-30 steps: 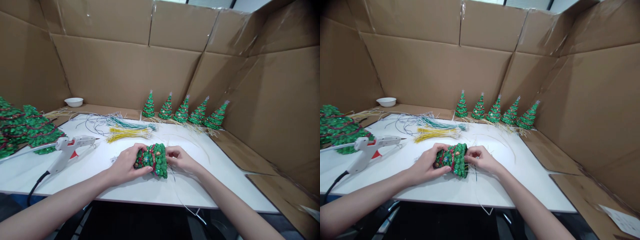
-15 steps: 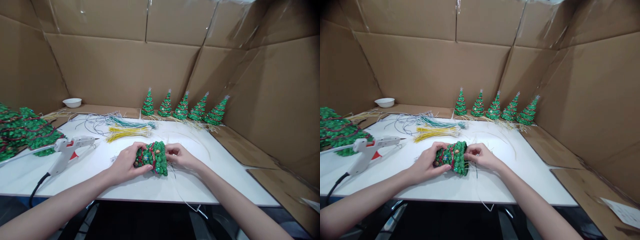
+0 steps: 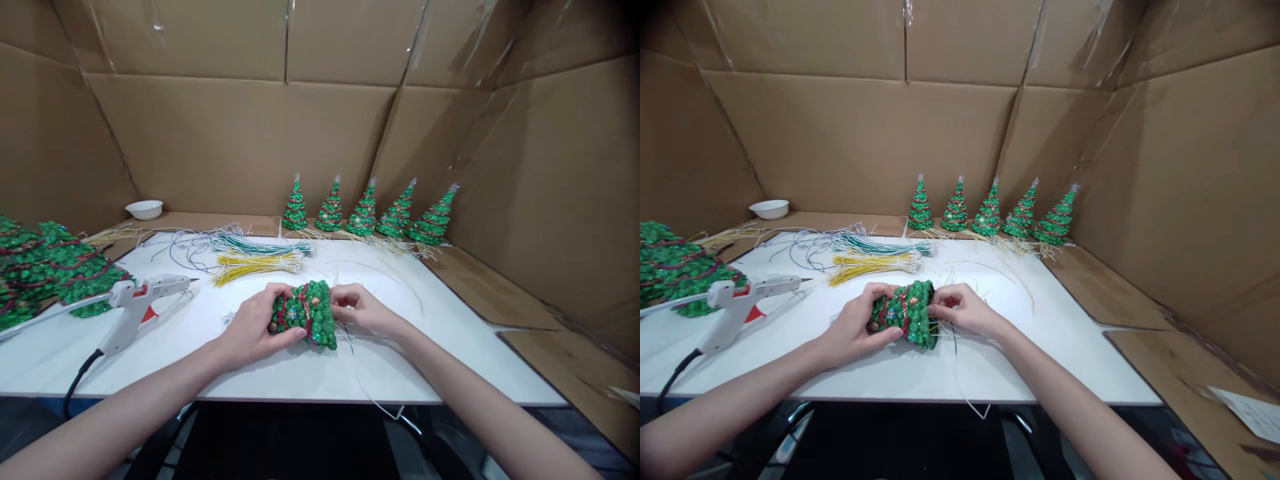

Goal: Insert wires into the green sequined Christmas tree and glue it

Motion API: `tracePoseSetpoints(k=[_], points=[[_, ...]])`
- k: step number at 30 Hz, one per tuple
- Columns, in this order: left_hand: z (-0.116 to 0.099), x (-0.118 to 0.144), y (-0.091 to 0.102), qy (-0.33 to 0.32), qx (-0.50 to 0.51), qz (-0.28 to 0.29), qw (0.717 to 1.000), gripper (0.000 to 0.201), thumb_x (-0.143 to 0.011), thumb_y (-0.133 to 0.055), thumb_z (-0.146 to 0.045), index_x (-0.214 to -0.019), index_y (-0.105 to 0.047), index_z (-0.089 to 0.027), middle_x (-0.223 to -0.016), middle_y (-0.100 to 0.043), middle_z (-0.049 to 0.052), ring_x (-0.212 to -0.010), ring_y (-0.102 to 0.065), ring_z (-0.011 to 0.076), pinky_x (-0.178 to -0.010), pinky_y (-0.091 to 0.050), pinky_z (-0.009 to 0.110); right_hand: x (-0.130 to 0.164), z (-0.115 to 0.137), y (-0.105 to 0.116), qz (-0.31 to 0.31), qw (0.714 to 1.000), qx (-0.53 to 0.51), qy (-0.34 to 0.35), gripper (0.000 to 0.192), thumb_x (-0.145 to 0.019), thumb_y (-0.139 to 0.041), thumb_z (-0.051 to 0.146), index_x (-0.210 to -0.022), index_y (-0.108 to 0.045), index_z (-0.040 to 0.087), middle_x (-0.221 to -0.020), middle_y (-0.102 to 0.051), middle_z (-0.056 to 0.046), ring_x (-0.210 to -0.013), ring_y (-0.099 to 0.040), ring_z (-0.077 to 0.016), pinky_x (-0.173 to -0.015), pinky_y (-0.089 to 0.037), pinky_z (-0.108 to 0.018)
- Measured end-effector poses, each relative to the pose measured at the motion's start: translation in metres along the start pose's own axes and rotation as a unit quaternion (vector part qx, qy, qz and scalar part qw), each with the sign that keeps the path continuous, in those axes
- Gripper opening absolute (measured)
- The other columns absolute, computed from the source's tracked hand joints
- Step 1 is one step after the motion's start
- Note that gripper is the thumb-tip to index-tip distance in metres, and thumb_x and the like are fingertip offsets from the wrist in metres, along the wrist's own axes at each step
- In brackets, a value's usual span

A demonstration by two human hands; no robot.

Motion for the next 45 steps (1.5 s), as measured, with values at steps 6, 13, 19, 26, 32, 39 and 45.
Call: tracePoseSetpoints(k=[6,13,19,26,32,39,45], points=[[-0.0007,-0.0001,-0.0001,0.003,-0.001,0.001,1.000,0.043,-0.083,-0.060,-0.044,-0.112,-0.035,-0.025,-0.114,-0.059,0.006,-0.089,-0.059,0.0224,-0.078,-0.045,0.036,-0.0003,0.0002,-0.0001,-0.002,1.000,0.005,0.009,0.045,-0.078,-0.061,0.056,-0.060,-0.054,0.015,-0.056,-0.045,0.002,-0.055,-0.040,-0.0108,-0.053,-0.032,-0.025],[0.0004,-0.0001,0.0003,-0.001,0.005,0.000,1.000,0.043,-0.083,-0.060,-0.045,-0.112,-0.035,-0.024,-0.112,-0.059,0.006,-0.091,-0.059,0.0228,-0.079,-0.046,0.037,-0.0002,0.0006,-0.0008,-0.002,1.000,-0.006,0.002,0.047,-0.076,-0.063,0.058,-0.060,-0.054,0.015,-0.056,-0.045,0.003,-0.054,-0.039,-0.0103,-0.052,-0.031,-0.025],[0.0016,-0.0009,-0.0005,-0.001,0.010,-0.002,1.000,0.043,-0.083,-0.060,-0.045,-0.113,-0.036,-0.025,-0.116,-0.058,0.007,-0.096,-0.058,0.0237,-0.082,-0.046,0.039,-0.0007,0.0024,-0.0009,0.001,1.000,-0.006,0.010,0.048,-0.077,-0.062,0.060,-0.062,-0.056,0.015,-0.057,-0.046,0.002,-0.055,-0.040,-0.0108,-0.054,-0.032,-0.025],[0.0001,-0.0003,0.0006,-0.003,0.011,0.000,1.000,0.043,-0.083,-0.060,-0.044,-0.113,-0.036,-0.024,-0.117,-0.058,0.008,-0.096,-0.059,0.0235,-0.082,-0.046,0.038,-0.0005,0.0035,-0.0006,-0.004,1.000,-0.005,0.003,0.049,-0.074,-0.064,0.061,-0.059,-0.054,0.015,-0.055,-0.046,0.003,-0.054,-0.041,-0.0107,-0.053,-0.032,-0.025],[0.0003,-0.0013,0.0013,-0.002,0.010,-0.001,1.000,0.043,-0.083,-0.060,-0.044,-0.112,-0.036,-0.024,-0.116,-0.058,0.008,-0.095,-0.059,0.0235,-0.082,-0.046,0.038,0.0000,0.0048,-0.0008,0.000,1.000,-0.006,-0.001,0.049,-0.073,-0.064,0.061,-0.058,-0.053,0.016,-0.055,-0.046,0.003,-0.054,-0.040,-0.0107,-0.053,-0.032,-0.025],[0.0001,-0.0007,0.0000,0.000,0.006,0.000,1.000,0.043,-0.083,-0.060,-0.044,-0.112,-0.036,-0.024,-0.117,-0.058,0.009,-0.096,-0.059,0.0243,-0.082,-0.046,0.038,-0.0006,0.0038,-0.0008,-0.001,1.000,-0.001,0.001,0.047,-0.075,-0.063,0.059,-0.059,-0.053,0.016,-0.055,-0.045,0.003,-0.054,-0.040,-0.0103,-0.053,-0.031,-0.025],[0.0003,-0.0006,0.0010,0.001,0.009,0.002,1.000,0.043,-0.083,-0.060,-0.045,-0.112,-0.036,-0.024,-0.118,-0.058,0.009,-0.099,-0.059,0.0248,-0.083,-0.046,0.039,-0.0008,0.0038,-0.0001,-0.001,1.000,0.004,0.010,0.049,-0.075,-0.063,0.061,-0.058,-0.053,0.016,-0.056,-0.046,0.003,-0.054,-0.041,-0.0107,-0.053,-0.032,-0.025]])
Point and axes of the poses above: each hand's wrist, its own x-axis away from the middle knuckle, its own y-axis out of the back of the hand, z = x × y, the point moved 4 cm from there along -x, towards the middle knuckle
